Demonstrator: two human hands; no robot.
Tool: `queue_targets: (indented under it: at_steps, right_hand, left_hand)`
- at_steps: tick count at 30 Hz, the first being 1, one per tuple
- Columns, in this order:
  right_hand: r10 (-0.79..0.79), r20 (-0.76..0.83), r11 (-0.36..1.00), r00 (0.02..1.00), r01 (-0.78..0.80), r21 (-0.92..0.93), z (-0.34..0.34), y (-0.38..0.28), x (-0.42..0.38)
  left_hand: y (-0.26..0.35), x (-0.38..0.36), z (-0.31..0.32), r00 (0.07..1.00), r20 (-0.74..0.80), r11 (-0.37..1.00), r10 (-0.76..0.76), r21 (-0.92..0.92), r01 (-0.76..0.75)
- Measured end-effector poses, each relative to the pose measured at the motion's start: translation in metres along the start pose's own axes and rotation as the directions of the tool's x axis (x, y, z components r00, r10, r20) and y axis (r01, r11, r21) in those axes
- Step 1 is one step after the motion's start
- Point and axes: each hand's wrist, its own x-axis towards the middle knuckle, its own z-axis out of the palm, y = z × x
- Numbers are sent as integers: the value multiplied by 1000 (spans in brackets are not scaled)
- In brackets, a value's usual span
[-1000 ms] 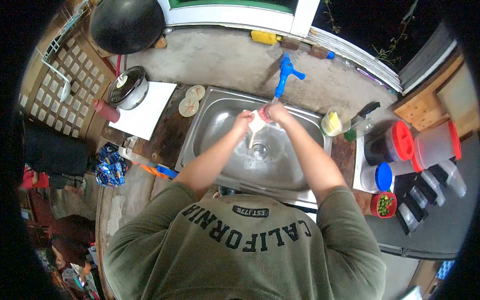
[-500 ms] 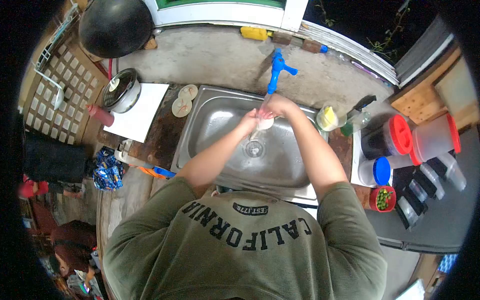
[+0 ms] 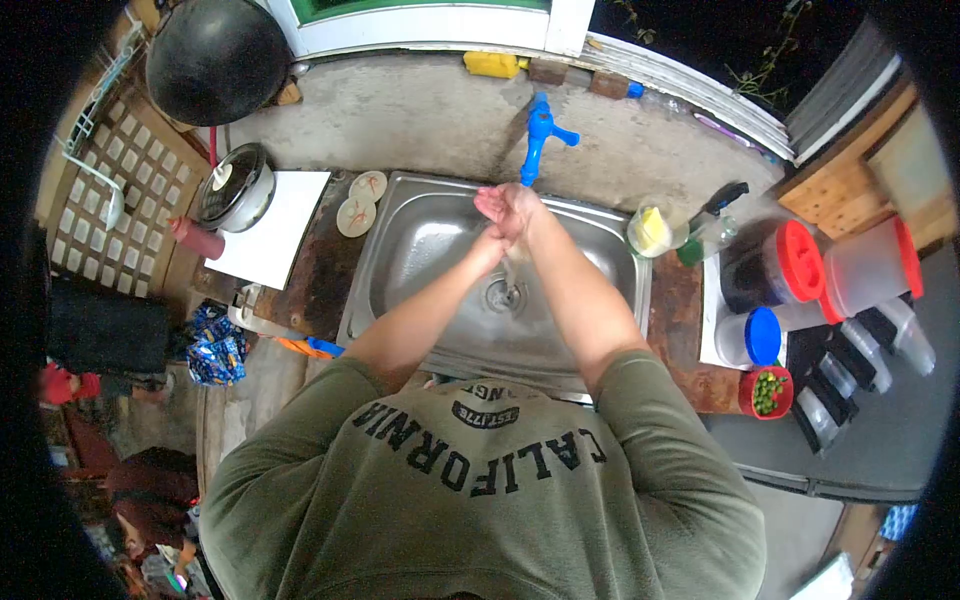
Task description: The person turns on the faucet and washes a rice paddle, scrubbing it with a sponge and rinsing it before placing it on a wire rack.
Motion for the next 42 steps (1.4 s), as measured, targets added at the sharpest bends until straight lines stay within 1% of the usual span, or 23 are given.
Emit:
queue_targets:
  at_steps: [3,6,7,9,10,11,12,14,15,17,18,20,21,22,24,25,28,31,34,37,40,42]
  right_hand:
    - [-37,159,953,987,83,-290,-3,-9,-35]
    - [-167,236,851,957,260,-455,-12,-18,-81]
    - [-238,174,804,956,294,-516,-22,-15,-86]
    - [-386,63,695,920,335,-636,-47,-3,-86]
    - [-511,-9,582,859,339,-739,-69,13,-69]
    - [-579,-5,388,815,270,-881,-80,30,-62]
    - [-641,18,176,767,170,-970,-89,48,-58]
    - [-491,35,346,870,231,-909,-97,84,-43]
    - [-521,56,416,852,311,-854,-98,97,-38]
    - [-581,89,533,809,460,-710,-97,115,-34]
    - [-557,78,625,827,479,-616,-98,119,-34]
    - [-502,69,777,862,485,-401,-99,126,-33]
    - [-486,83,796,870,480,-368,-92,120,-48]
    - [-505,128,770,854,512,-381,-95,120,-48]
    - [-537,218,710,815,576,-404,-99,116,-54]
    - [-531,172,743,830,553,-377,-97,115,-59]
    - [-517,202,791,832,554,-259,-98,109,-68]
    - [-516,297,729,803,594,-340,-107,106,-67]
    - [-523,261,760,812,582,-290,-107,107,-70]
    - [-512,304,733,803,593,-333,-105,105,-67]
    - [-540,274,768,796,599,-226,-89,103,-69]
    - [-556,318,729,768,634,-257,-87,104,-60]
  left_hand:
    - [28,-14,7,997,-77,991,-6,-133,-4]
    - [62,-28,17,985,-172,988,-19,-157,-9]
    - [51,-21,11,993,-119,996,14,-87,-24]
    - [25,-4,-6,998,-5,996,70,52,-69]
    - [33,-7,-1,999,-36,1000,19,10,-19]
    - [49,-16,7,997,-65,999,-35,-31,33]
    - [61,-21,13,992,-90,994,-89,-73,82]
    - [68,-25,18,985,-98,987,-142,-95,133]
    - [69,-26,19,980,-103,981,-170,-107,159]
    - [66,-28,24,997,-77,1000,9,22,-7]
    - [64,-29,25,994,-56,992,96,84,-91]
    - [65,-26,20,985,-22,917,171,369,-151]
    - [66,-23,17,979,4,848,204,499,-178]
    - [75,-23,17,995,14,895,102,436,-98]
    - [95,-23,18,994,53,950,-97,304,76]
    - [103,-23,17,987,77,943,-139,316,108]
    - [117,-22,8,959,151,964,-239,157,215]
    - [118,-20,5,930,182,943,-320,159,293]
    - [115,-16,0,903,297,950,-310,131,283]
    - [108,-12,1,926,309,969,-216,182,165]
    - [112,-13,13,952,198,963,-233,181,199]
    - [111,-10,19,977,53,939,-205,293,181]
